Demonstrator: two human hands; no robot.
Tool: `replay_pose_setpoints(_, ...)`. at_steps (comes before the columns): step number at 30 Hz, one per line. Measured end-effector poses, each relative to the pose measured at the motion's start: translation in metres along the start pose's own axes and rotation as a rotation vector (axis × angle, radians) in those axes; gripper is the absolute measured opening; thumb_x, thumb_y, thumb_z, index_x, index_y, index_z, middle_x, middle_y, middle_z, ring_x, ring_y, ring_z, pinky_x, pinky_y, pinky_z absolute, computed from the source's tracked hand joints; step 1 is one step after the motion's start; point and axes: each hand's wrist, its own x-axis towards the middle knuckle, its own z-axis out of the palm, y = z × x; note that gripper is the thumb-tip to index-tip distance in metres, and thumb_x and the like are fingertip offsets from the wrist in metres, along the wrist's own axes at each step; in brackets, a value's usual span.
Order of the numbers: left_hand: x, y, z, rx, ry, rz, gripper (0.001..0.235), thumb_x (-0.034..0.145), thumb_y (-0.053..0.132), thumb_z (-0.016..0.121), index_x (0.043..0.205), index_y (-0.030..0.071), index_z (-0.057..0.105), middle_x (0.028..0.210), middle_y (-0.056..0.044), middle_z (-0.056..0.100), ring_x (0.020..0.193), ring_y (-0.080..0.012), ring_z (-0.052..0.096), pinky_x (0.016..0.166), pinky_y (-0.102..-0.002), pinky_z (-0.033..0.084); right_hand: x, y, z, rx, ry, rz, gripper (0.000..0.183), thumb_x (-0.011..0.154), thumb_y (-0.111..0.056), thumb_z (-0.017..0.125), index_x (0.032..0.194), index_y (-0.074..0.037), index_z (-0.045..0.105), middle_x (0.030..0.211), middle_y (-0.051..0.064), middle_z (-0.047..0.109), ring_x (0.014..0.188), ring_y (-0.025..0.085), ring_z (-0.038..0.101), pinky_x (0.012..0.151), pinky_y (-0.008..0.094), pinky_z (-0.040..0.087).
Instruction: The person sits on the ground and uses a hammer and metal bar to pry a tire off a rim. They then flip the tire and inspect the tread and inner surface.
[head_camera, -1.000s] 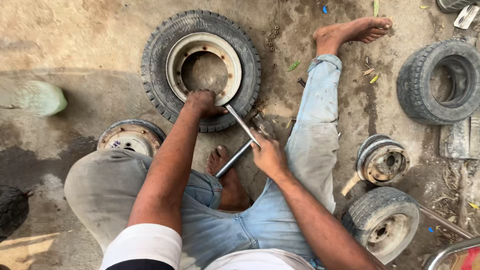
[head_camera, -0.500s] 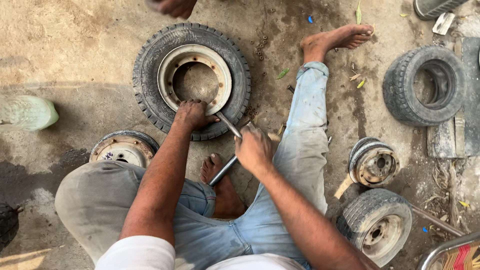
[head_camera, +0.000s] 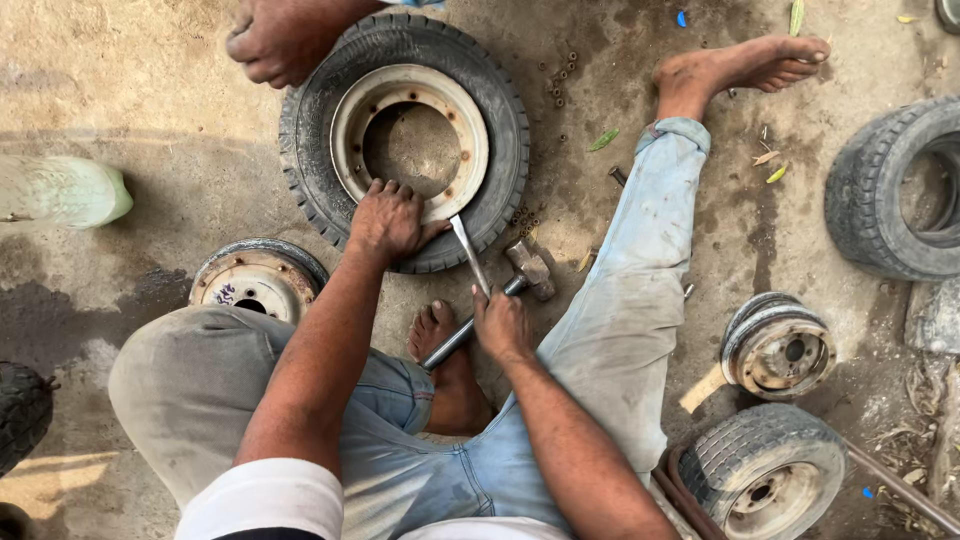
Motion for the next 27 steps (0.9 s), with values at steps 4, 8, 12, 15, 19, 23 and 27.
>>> replay_pose_setpoints(4, 0.014, 0.018, 0.010, -0.131, 0.155, -0.039, 0.084, 0.098, 0.077, 0.028, 0.130, 0.008, 0.062, 0.139, -0.024, 0.059, 0.135, -0.0400, 0.050, 0.114, -0.053, 0.029, 0.016, -0.002, -0.052, 0.102, -0.016, 0.031, 0.039, 0.099, -0.040, 0.061, 0.111, -0.003, 0.066, 0.093, 0.020, 0.075, 0.086, 0.040, 0.075, 0.079, 0.054, 0.057)
replay_pose_setpoints(8, 0.003, 0.046, 0.005, -0.222, -0.049, -0.007, 0.080, 0.094, 0.076, 0.047, 0.129, 0.006, 0.066, 0.133, -0.020, 0.066, 0.131, -0.0336, 0.058, 0.117, -0.048, 0.037, -0.027, 0.015, -0.082, 0.208, 0.173, -0.279, 0.044, 0.093, -0.013, 0.065, 0.135, -0.005, 0.060, 0.109, 0.024, 0.073, 0.102, 0.045, 0.069, 0.088, 0.052, 0.055)
replay_pose_setpoints(12, 0.004, 0.037, -0.001, -0.329, -0.049, 0.052, 0.086, 0.076, 0.075, 0.073, 0.126, 0.005, 0.066, 0.130, -0.019, 0.066, 0.129, -0.0337, 0.057, 0.112, -0.047, 0.038, -0.063, 0.014, -0.078, 0.272, 0.162, -0.297, 0.047, 0.091, -0.009, 0.068, 0.137, -0.008, 0.062, 0.122, 0.020, 0.072, 0.113, 0.037, 0.070, 0.096, 0.044, 0.055)
replay_pose_setpoints(15, 0.015, 0.034, 0.010, -0.331, -0.029, 0.051, 0.086, 0.072, 0.074, 0.079, 0.123, 0.005, 0.068, 0.129, -0.019, 0.067, 0.129, -0.0335, 0.057, 0.113, -0.047, 0.037, -0.055, 0.002, -0.073, 0.301, 0.158, -0.212, 0.045, 0.090, -0.013, 0.070, 0.134, -0.011, 0.065, 0.121, 0.017, 0.072, 0.110, 0.034, 0.073, 0.095, 0.042, 0.057)
replay_pose_setpoints(19, 0.023, 0.039, 0.021, -0.346, -0.033, 0.005, 0.083, 0.069, 0.071, 0.082, 0.122, 0.008, 0.070, 0.124, -0.015, 0.071, 0.126, -0.0306, 0.061, 0.113, -0.046, 0.038, -0.052, -0.021, -0.085, 0.150, 0.219, -0.272, 0.042, 0.089, -0.016, 0.070, 0.131, -0.010, 0.069, 0.116, 0.021, 0.073, 0.107, 0.038, 0.071, 0.093, 0.045, 0.055)
replay_pose_setpoints(23, 0.024, 0.041, 0.022, -0.334, 0.000, -0.016, 0.080, 0.067, 0.069, 0.084, 0.118, 0.008, 0.072, 0.121, -0.014, 0.073, 0.124, -0.0304, 0.064, 0.112, -0.045, 0.040, -0.031, -0.044, -0.119, -0.146, -0.025, -0.059, 0.037, 0.093, -0.026, 0.068, 0.128, -0.013, 0.071, 0.101, 0.023, 0.075, 0.096, 0.039, 0.074, 0.088, 0.049, 0.058)
replay_pose_setpoints(27, 0.011, 0.040, 0.013, -0.312, -0.011, 0.005, 0.079, 0.072, 0.071, 0.078, 0.122, 0.009, 0.072, 0.128, -0.013, 0.071, 0.128, -0.0276, 0.062, 0.115, -0.045, 0.040, -0.037, -0.024, -0.092, -0.125, 0.086, -0.097, 0.036, 0.089, -0.029, 0.070, 0.119, -0.009, 0.072, 0.096, 0.025, 0.074, 0.093, 0.044, 0.071, 0.084, 0.053, 0.057)
